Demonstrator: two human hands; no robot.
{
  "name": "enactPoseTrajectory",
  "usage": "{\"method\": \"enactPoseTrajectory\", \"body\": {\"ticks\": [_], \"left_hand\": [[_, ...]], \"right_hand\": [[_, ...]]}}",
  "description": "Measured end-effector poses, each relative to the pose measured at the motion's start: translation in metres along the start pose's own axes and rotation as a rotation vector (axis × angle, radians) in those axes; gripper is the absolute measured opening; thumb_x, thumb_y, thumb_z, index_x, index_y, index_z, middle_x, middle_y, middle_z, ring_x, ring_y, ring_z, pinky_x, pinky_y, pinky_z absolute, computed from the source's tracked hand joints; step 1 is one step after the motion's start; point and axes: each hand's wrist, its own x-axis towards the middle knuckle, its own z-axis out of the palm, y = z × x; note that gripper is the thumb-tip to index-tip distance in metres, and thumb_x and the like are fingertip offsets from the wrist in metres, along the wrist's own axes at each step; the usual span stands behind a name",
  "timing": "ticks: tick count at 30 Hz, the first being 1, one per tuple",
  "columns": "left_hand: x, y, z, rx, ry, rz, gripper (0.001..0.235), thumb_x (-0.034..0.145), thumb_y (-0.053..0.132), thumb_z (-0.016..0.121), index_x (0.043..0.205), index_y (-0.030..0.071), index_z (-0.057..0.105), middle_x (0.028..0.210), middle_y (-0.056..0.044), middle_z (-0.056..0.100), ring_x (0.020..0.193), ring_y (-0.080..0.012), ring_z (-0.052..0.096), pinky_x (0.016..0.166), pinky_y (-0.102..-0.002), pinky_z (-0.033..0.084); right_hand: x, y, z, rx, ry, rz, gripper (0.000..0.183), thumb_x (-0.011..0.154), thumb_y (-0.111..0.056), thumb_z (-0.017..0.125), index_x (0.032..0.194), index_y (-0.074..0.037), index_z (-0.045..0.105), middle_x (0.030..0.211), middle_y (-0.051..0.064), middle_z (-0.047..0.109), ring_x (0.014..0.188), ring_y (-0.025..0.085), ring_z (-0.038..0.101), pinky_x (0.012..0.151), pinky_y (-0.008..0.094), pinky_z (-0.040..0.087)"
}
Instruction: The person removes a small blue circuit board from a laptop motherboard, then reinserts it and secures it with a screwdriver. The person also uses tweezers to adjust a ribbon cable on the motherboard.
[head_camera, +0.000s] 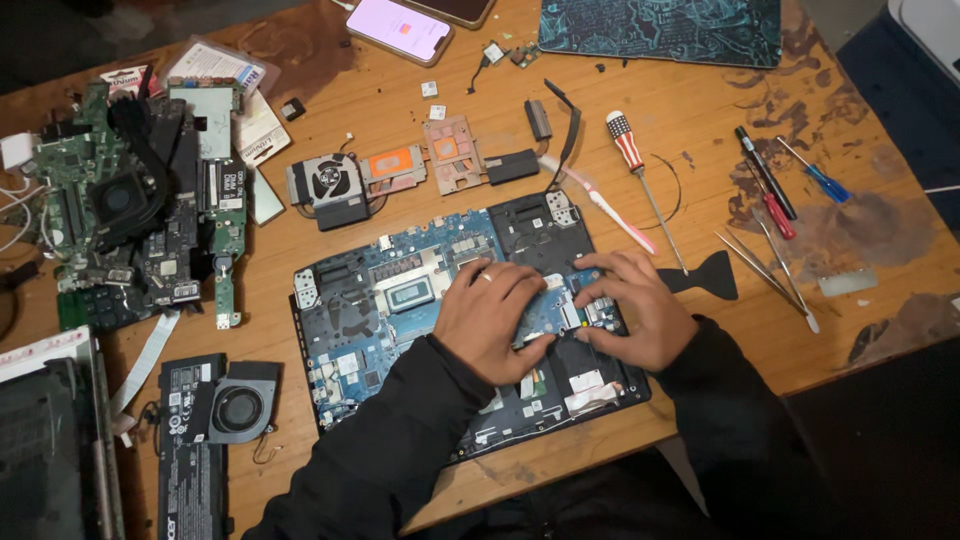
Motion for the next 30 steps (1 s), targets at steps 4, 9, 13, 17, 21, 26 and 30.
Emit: {"method": "enactPoseTrajectory", "body": {"ticks": [4, 9, 13, 17, 21, 26, 30], "left_hand": [[-0.001, -0.001, 0.000, -0.003, 0.001, 0.000, 0.058, 0.075, 0.035, 0.080, 0.122, 0.005, 0.065, 0.127, -0.011, 0.064, 0.124, -0.0307, 0.058, 0.113, -0.052, 0.036], [0.000, -0.002, 0.000, -0.001, -0.038, -0.019, 0.058, 0.074, 0.035, 0.081, 0.122, 0.005, 0.065, 0.127, -0.012, 0.064, 0.124, -0.0310, 0.058, 0.113, -0.052, 0.036], [0.000, -0.003, 0.001, 0.010, -0.052, -0.021, 0.059, 0.074, 0.035, 0.081, 0.122, 0.005, 0.065, 0.127, -0.012, 0.064, 0.125, -0.0310, 0.058, 0.113, -0.052, 0.036], [-0.001, -0.005, 0.005, 0.020, -0.100, -0.034, 0.055, 0.075, 0.035, 0.081, 0.120, 0.006, 0.066, 0.127, -0.012, 0.064, 0.125, -0.0302, 0.058, 0.113, -0.053, 0.036], [0.002, -0.003, 0.003, 0.042, -0.108, -0.007, 0.055, 0.077, 0.035, 0.080, 0.120, 0.004, 0.066, 0.130, -0.014, 0.062, 0.127, -0.0323, 0.056, 0.112, -0.053, 0.036], [-0.016, 0.021, -0.026, 0.088, -0.072, 0.007, 0.046, 0.085, 0.031, 0.075, 0.120, 0.003, 0.064, 0.134, -0.017, 0.061, 0.130, -0.0352, 0.055, 0.110, -0.051, 0.038], [-0.067, 0.057, -0.054, -0.002, -0.043, -0.064, 0.039, 0.088, 0.025, 0.074, 0.118, 0.001, 0.066, 0.125, -0.016, 0.064, 0.123, -0.0351, 0.059, 0.107, -0.050, 0.042]], "right_hand": [[-0.001, 0.000, -0.001, 0.019, -0.003, -0.007, 0.032, 0.069, -0.016, 0.084, 0.099, -0.011, 0.072, 0.140, 0.013, 0.058, 0.130, 0.035, 0.047, 0.110, 0.046, 0.035], [-0.003, 0.000, -0.002, 0.022, -0.007, -0.001, 0.032, 0.070, -0.015, 0.083, 0.100, -0.009, 0.073, 0.141, 0.014, 0.059, 0.130, 0.035, 0.047, 0.111, 0.047, 0.034], [-0.002, -0.001, -0.003, 0.026, -0.014, -0.009, 0.033, 0.071, -0.016, 0.083, 0.102, -0.009, 0.074, 0.141, 0.014, 0.058, 0.131, 0.036, 0.046, 0.111, 0.047, 0.034], [-0.003, 0.000, -0.008, 0.098, 0.007, 0.041, 0.033, 0.080, -0.016, 0.077, 0.111, -0.008, 0.072, 0.137, 0.014, 0.063, 0.130, 0.032, 0.055, 0.111, 0.043, 0.039], [0.001, -0.003, -0.008, 0.036, 0.076, -0.008, 0.030, 0.086, -0.011, 0.072, 0.116, -0.006, 0.071, 0.130, 0.014, 0.067, 0.124, 0.032, 0.062, 0.108, 0.041, 0.044], [0.015, -0.014, -0.008, -0.186, 0.102, -0.110, 0.034, 0.081, -0.012, 0.075, 0.114, -0.005, 0.072, 0.128, 0.012, 0.067, 0.120, 0.035, 0.061, 0.106, 0.046, 0.042], [0.040, -0.025, -0.007, -0.204, -0.012, -0.238, 0.046, 0.078, -0.019, 0.080, 0.120, -0.005, 0.068, 0.128, 0.014, 0.065, 0.121, 0.037, 0.058, 0.104, 0.044, 0.044]]}}
